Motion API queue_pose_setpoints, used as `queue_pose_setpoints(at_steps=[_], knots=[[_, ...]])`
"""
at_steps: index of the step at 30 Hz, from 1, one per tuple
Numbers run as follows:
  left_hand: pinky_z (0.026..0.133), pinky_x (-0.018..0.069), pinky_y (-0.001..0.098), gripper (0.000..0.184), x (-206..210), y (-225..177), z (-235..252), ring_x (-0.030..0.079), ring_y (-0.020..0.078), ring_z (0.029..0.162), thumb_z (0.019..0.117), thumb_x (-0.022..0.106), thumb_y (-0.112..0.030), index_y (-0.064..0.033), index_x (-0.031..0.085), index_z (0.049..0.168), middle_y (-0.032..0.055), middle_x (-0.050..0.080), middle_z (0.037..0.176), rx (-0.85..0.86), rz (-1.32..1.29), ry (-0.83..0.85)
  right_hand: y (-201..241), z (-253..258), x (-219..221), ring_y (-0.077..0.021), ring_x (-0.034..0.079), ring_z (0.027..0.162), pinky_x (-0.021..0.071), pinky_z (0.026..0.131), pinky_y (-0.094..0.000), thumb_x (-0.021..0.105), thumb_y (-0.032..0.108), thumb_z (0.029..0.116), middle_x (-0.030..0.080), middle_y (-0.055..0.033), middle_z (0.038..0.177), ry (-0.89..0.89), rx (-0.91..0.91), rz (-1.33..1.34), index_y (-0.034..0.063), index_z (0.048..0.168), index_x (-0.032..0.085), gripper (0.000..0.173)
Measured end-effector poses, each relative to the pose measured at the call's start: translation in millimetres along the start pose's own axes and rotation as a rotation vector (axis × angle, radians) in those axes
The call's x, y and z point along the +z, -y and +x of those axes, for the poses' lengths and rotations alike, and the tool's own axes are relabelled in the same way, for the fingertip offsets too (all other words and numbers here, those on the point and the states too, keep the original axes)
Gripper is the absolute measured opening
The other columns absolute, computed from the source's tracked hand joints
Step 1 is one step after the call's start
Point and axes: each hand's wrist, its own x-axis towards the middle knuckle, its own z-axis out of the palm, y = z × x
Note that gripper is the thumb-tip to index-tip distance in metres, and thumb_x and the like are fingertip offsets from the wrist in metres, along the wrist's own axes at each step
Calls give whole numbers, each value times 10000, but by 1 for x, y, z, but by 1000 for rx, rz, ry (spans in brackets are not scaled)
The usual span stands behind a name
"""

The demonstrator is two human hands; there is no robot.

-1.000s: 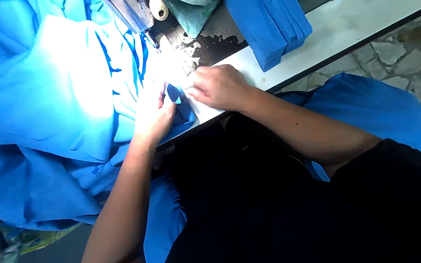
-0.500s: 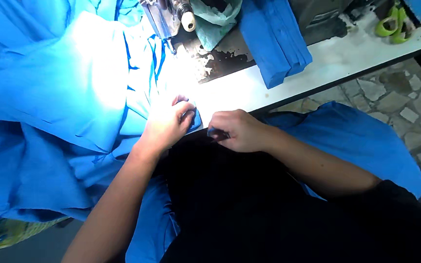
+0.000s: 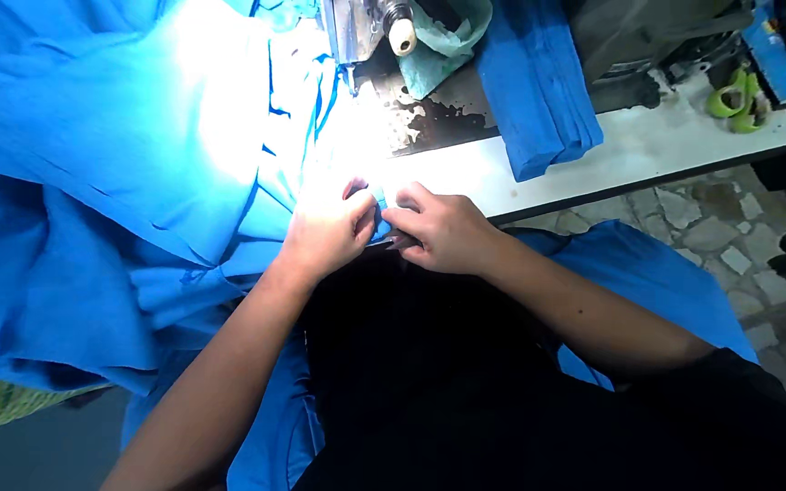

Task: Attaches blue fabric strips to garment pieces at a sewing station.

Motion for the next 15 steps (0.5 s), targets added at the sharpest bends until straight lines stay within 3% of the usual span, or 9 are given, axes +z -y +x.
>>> queue_pose_setpoints(at_steps=[2, 6, 15], knots=[[910, 489, 584, 221, 0, 0, -1, 662, 420, 1082, 931, 565, -151, -21, 744, 922, 234, 702, 1109, 14, -2, -6, 1, 1, 1, -289, 685, 691, 534, 512, -416, 716, 154, 811, 682, -216, 1180, 6, -27, 1, 8, 1013, 734, 250], [894, 507, 587, 238, -1, 3, -1, 678, 415, 1079, 924, 558, -184, -36, 742, 898, 229, 714, 1102, 43, 5, -3, 2, 2, 1, -240, 691, 684, 531, 495, -381, 734, 190, 782, 710, -165, 1115, 11, -82, -30, 3, 988, 731, 278], [862, 528, 563, 264, 0, 7, -1, 691, 403, 1072, 915, 550, -211, -48, 758, 907, 227, 723, 1107, 85, 33, -24, -1, 4, -2, -244, 685, 660, 513, 480, -379, 711, 193, 802, 716, -175, 1140, 41, -92, -10, -16, 1004, 729, 291]])
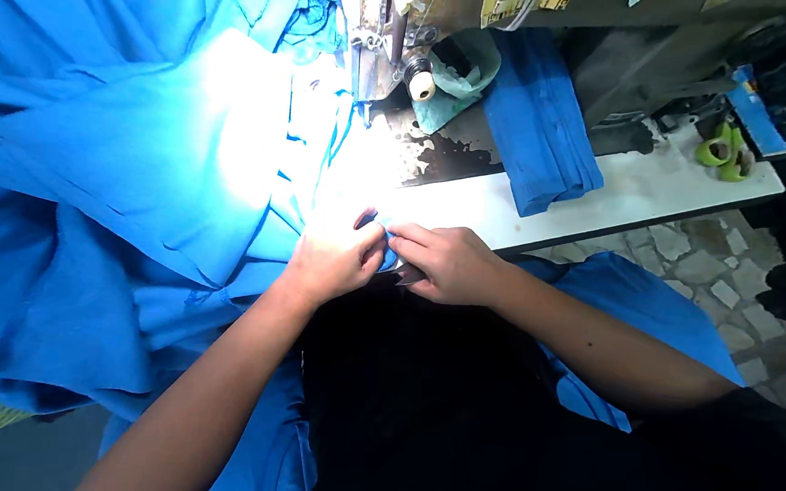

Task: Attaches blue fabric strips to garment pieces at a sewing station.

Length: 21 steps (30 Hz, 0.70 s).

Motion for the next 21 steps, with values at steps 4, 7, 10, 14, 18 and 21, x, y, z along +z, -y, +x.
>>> queue_pose_setpoints(at_steps=[4, 7, 10, 14, 18, 21], knots=[[861, 530, 567, 269, 0, 1, 0, 693, 403, 1065, 920, 554, -226, -49, 756, 919, 225, 722, 1112, 0, -4, 12, 0, 1, 0, -240, 683, 653, 514, 481, -374, 701, 183, 801, 718, -176, 1142, 0, 7, 11, -14, 988, 729, 274], [852, 532, 550, 279, 0, 3, 1, 697, 392, 1073, 925, 547, -231, -55, 763, 926, 218, 727, 1117, 5, 9, 7, 0, 1, -1, -237, 683, 660, 516, 487, -370, 700, 189, 805, 716, -172, 1143, 4, 13, 10, -11, 1000, 730, 281], [855, 529, 544, 276, 0, 4, 2, 693, 386, 1078, 927, 544, -230, -59, 760, 920, 215, 726, 1116, 6, 13, 9, -1, 2, 0, -232, 685, 665, 519, 491, -367, 706, 195, 800, 717, -164, 1139, 3, 20, 13, -4, 999, 729, 283], [843, 524, 537, 277, 0, 7, 5, 691, 374, 1056, 922, 544, -246, -66, 756, 915, 197, 723, 1100, 0, 22, 12, -2, 3, 1, -239, 690, 674, 528, 499, -374, 720, 191, 786, 718, -165, 1149, -3, 34, 16, -12, 1041, 735, 326], [866, 519, 548, 276, -1, 10, 9, 688, 384, 1064, 910, 558, -253, -66, 761, 930, 201, 722, 1106, -19, 15, 11, -3, 6, -1, -251, 683, 666, 532, 501, -400, 733, 192, 789, 708, -170, 1167, 38, 73, 21, -18, 1147, 724, 415], [861, 511, 582, 282, -2, 13, 13, 685, 404, 1082, 902, 566, -251, -57, 766, 945, 213, 718, 1121, -48, 4, 26, -3, 6, -6, -251, 666, 658, 532, 504, -398, 751, 197, 785, 671, -186, 1121, 68, 137, 18, 18, 1203, 722, 456]])
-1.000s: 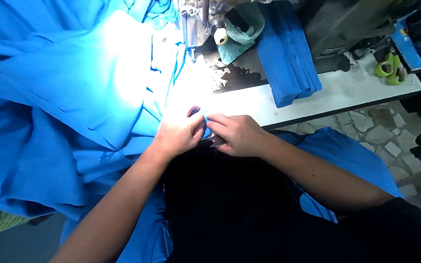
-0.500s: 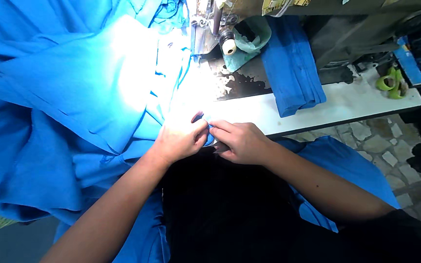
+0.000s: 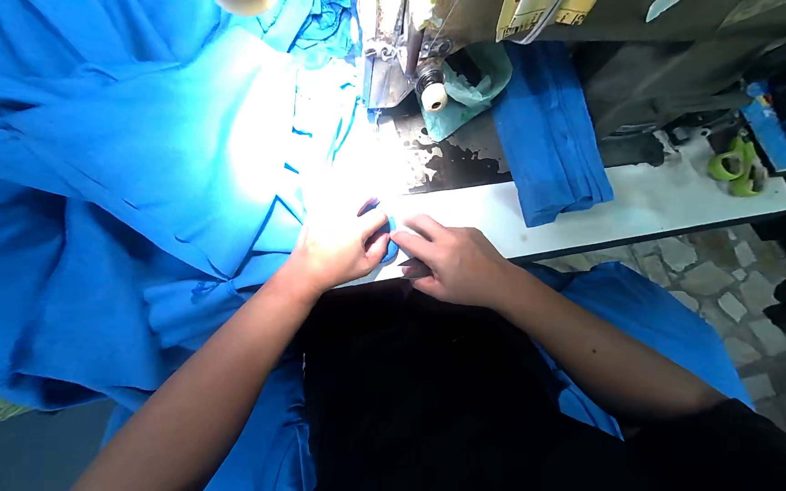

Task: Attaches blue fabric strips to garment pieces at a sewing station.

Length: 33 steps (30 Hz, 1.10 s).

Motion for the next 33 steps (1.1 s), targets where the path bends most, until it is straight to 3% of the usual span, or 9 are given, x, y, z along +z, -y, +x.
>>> queue_pose_setpoints(at_steps=[5, 10, 13, 15, 17, 18, 20, 22, 33], knots=[[880, 508, 603, 306, 0, 9, 10, 681, 424, 1097, 908, 577, -240, -29, 766, 1023, 238, 706, 1149, -27, -36, 21, 0, -18, -30, -272, 635, 659, 544, 526, -407, 700, -11, 748, 623, -211, 1027, -131, 129, 88, -39, 1212, 703, 465], [903, 492, 600, 315, 3, 20, 19, 672, 419, 1102, 915, 561, -258, -27, 760, 996, 237, 701, 1146, -20, -52, 7, -53, -61, -81, -183, 640, 910, 547, 771, -277, 471, 39, 981, 654, -233, 1078, -572, 217, -119, -95, 1146, 666, 289], [929, 466, 607, 302, 2, 25, 26, 650, 431, 1103, 921, 566, -254, -23, 754, 973, 239, 693, 1133, -12, -65, 5, -102, -80, -103, -201, 595, 978, 507, 829, -264, 450, -4, 991, 603, -279, 1126, -793, 378, -266, -154, 1142, 604, 263], [919, 477, 592, 291, 2, 29, 30, 650, 422, 1087, 922, 577, -250, -23, 755, 957, 225, 695, 1111, -16, -54, 4, -127, -85, -107, -354, 584, 1191, 489, 996, -344, 459, -26, 969, 579, -358, 1262, -835, 509, -345, -155, 1209, 604, 308], [936, 481, 592, 300, 1, 31, 34, 649, 428, 1110, 925, 586, -252, -13, 760, 975, 232, 696, 1137, -31, -34, 14, -141, -89, -104, -453, 423, 1432, 345, 1186, -467, 467, -7, 959, 474, -354, 1477, -768, 651, -371, -91, 1378, 557, 437], [943, 478, 587, 312, 1, 33, 36, 643, 427, 1120, 933, 579, -265, -14, 758, 981, 230, 692, 1147, -31, -23, 18, -146, -92, -100, -485, 339, 1483, 265, 1216, -552, 469, 12, 959, 415, -335, 1543, -720, 702, -384, -54, 1442, 522, 489], [935, 475, 569, 310, 2, 38, 39, 638, 424, 1106, 934, 575, -259, -6, 750, 973, 231, 688, 1129, -13, -15, -3, -158, -101, -86, -539, 249, 1507, 194, 1201, -671, 476, 30, 963, 351, -326, 1592, -671, 715, -436, -23, 1499, 471, 538], [935, 476, 552, 313, 4, 43, 43, 638, 419, 1099, 942, 563, -257, -5, 747, 970, 227, 691, 1124, 6, 0, -21, -166, -106, -79, -549, 240, 1504, 198, 1185, -684, 479, 40, 962, 373, -318, 1582, -692, 689, -461, -29, 1477, 486, 520], [973, 479, 580, 381, 3, 67, 63, 643, 432, 1156, 985, 527, -303, 18, 732, 975, 241, 693, 1183, -12, 43, -8, -167, -104, -78, -532, 307, 1483, 253, 1231, -549, 478, -26, 942, 400, -361, 1538, -747, 676, -410, -106, 1423, 500, 488]])
